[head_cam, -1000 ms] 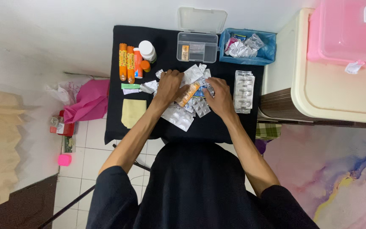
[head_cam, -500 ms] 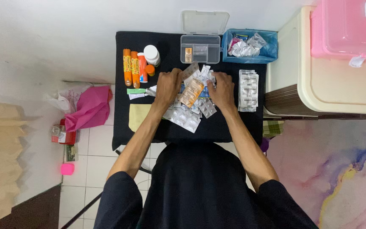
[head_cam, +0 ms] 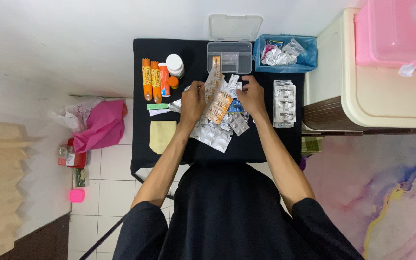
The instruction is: The person sorts medication blister packs and small pouches on a table, placing some into small plastic organizers and containers.
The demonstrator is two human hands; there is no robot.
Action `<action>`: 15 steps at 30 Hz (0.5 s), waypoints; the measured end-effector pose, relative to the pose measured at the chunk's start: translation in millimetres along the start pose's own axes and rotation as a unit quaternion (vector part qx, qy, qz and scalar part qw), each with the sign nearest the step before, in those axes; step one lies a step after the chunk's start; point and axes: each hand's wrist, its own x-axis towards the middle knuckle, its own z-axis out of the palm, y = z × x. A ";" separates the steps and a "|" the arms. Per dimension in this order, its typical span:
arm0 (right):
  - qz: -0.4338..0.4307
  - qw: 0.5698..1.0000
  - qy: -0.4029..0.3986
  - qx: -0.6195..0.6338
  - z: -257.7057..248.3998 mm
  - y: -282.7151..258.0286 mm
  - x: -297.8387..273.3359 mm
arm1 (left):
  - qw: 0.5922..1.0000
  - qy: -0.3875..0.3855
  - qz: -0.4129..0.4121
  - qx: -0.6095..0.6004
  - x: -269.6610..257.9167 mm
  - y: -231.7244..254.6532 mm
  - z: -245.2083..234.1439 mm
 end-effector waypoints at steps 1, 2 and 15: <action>0.000 1.000 0.000 0.000 -0.9 -3.7 0.6 | 1.000 0.000 0.000 0.000 0.7 -2.2 0.5; 0.013 1.000 -0.004 0.025 -2.5 -7.4 -0.7 | 1.000 0.006 0.013 0.024 -0.5 -4.3 1.6; -0.080 0.972 0.076 0.208 -43.6 -10.5 -39.4 | 0.989 0.025 0.109 0.099 -8.7 4.0 6.1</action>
